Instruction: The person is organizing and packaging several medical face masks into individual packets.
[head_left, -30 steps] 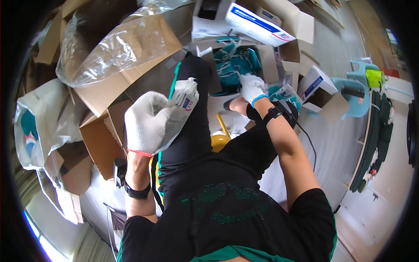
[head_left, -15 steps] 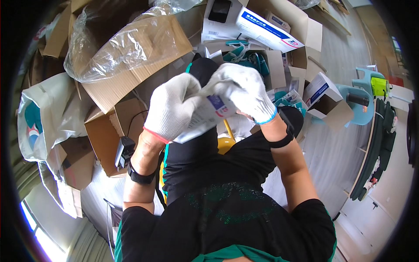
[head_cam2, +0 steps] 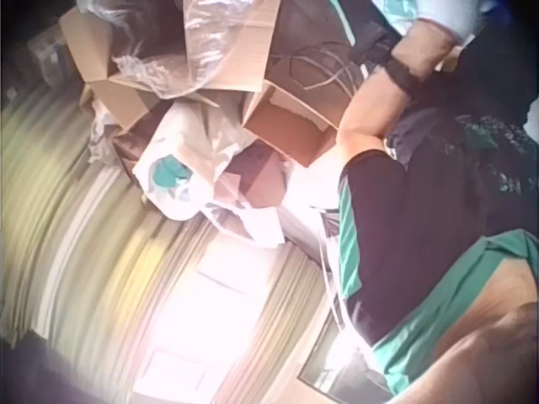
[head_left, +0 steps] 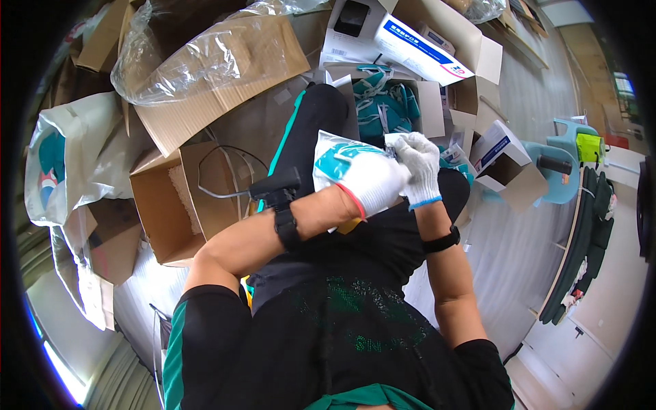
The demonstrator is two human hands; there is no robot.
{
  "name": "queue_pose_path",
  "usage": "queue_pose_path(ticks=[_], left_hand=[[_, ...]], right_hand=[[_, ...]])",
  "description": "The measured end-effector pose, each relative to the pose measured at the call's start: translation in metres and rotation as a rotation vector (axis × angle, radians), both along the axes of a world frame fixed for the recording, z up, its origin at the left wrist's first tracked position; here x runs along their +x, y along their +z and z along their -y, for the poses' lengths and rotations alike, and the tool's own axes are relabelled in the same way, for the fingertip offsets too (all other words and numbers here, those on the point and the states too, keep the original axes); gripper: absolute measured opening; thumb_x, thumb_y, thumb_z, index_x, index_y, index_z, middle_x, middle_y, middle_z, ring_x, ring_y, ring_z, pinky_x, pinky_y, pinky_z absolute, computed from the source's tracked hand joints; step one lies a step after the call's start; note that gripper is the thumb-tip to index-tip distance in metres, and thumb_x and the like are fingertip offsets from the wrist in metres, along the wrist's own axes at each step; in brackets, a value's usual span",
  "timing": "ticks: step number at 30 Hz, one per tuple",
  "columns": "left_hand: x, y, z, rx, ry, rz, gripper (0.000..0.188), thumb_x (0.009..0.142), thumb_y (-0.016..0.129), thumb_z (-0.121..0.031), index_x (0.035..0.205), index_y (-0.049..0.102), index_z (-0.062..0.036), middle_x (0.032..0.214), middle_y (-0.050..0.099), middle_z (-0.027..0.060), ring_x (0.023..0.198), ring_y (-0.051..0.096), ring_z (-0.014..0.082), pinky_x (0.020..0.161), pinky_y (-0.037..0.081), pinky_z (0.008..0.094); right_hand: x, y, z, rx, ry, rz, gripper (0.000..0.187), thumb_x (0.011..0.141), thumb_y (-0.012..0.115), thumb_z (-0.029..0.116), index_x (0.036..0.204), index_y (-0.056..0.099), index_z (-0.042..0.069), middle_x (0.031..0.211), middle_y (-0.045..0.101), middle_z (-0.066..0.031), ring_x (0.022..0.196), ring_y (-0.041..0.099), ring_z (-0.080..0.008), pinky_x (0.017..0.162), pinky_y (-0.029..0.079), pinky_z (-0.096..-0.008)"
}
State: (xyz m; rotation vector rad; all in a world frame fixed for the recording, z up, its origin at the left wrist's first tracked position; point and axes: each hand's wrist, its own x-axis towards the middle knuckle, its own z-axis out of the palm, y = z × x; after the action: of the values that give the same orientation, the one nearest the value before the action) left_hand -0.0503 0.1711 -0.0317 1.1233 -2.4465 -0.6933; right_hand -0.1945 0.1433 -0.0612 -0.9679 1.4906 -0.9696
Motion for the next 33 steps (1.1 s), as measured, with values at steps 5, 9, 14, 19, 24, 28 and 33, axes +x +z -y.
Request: queue_pose_path(ticks=[5,9,14,19,24,28,33], left_hand=[[-0.002,0.010,-0.008,-0.033,-0.117,-0.052,0.011,0.087,0.064,-0.017,0.081,0.067,-0.0082,0.071,0.066,0.0127,0.064,0.067,0.0304,0.056,0.053,0.0406],[0.067,0.064,0.018,0.427,0.076,-0.406,0.026,0.098,0.059,-0.022,0.085,0.067,-0.0013,0.067,0.058,0.0095,0.065,0.060,0.0121,0.061,0.049,0.0318],[0.136,0.080,0.097,0.564,0.263,0.068,0.038,0.091,0.065,-0.036,0.081,0.067,0.0010,0.070,0.063,0.0115,0.069,0.063,0.0195,0.068,0.049,0.0341],[0.104,0.066,0.116,0.242,0.304,0.697,0.038,0.090,0.065,-0.038,0.092,0.070,-0.0006,0.093,0.070,0.0236,0.095,0.068,0.0404,0.083,0.053,0.0477],[0.112,0.030,0.134,0.174,0.220,0.685,0.033,0.094,0.062,-0.033,0.101,0.066,-0.0012,0.095,0.070,0.0243,0.096,0.067,0.0423,0.084,0.053,0.0492],[0.111,-0.035,0.127,0.321,0.522,0.558,0.041,0.093,0.057,-0.043,0.097,0.068,-0.0031,0.104,0.070,0.0228,0.102,0.065,0.0413,0.089,0.051,0.0476],[0.106,-0.071,0.091,0.225,0.860,0.236,0.050,0.094,0.052,-0.053,0.080,0.069,-0.0073,0.087,0.068,0.0224,0.089,0.066,0.0417,0.079,0.051,0.0496]], right_hand=[[-0.025,-0.032,-0.001,0.137,-0.227,0.385,0.014,0.095,0.066,0.010,0.100,0.073,-0.001,0.090,0.072,-0.0062,0.076,0.065,-0.0121,0.069,0.053,-0.0267],[0.003,0.033,0.001,-0.161,-0.011,0.614,0.024,0.096,0.068,0.022,0.105,0.067,0.000,0.097,0.071,-0.0113,0.083,0.066,-0.0153,0.077,0.056,-0.0295],[0.056,0.076,0.022,-0.014,0.057,0.593,0.019,0.100,0.059,0.017,0.111,0.063,0.001,0.092,0.070,-0.0122,0.081,0.069,-0.0197,0.069,0.058,-0.0309],[0.079,0.017,0.053,0.006,0.074,0.718,0.023,0.104,0.053,0.020,0.103,0.064,0.000,0.086,0.069,-0.0108,0.072,0.068,-0.0202,0.064,0.057,-0.0305],[0.082,-0.007,0.065,-0.033,0.038,0.657,0.021,0.100,0.060,0.022,0.101,0.066,0.002,0.086,0.069,-0.0093,0.072,0.069,-0.0198,0.061,0.058,-0.0297],[0.098,-0.041,0.066,-0.069,0.061,0.519,0.014,0.097,0.061,0.011,0.093,0.069,-0.001,0.084,0.070,-0.0075,0.071,0.065,-0.0155,0.068,0.053,-0.0274],[0.103,-0.044,0.052,0.071,0.074,0.826,0.020,0.102,0.054,0.014,0.091,0.065,0.002,0.078,0.064,-0.0061,0.069,0.062,-0.0154,0.067,0.052,-0.0285]])
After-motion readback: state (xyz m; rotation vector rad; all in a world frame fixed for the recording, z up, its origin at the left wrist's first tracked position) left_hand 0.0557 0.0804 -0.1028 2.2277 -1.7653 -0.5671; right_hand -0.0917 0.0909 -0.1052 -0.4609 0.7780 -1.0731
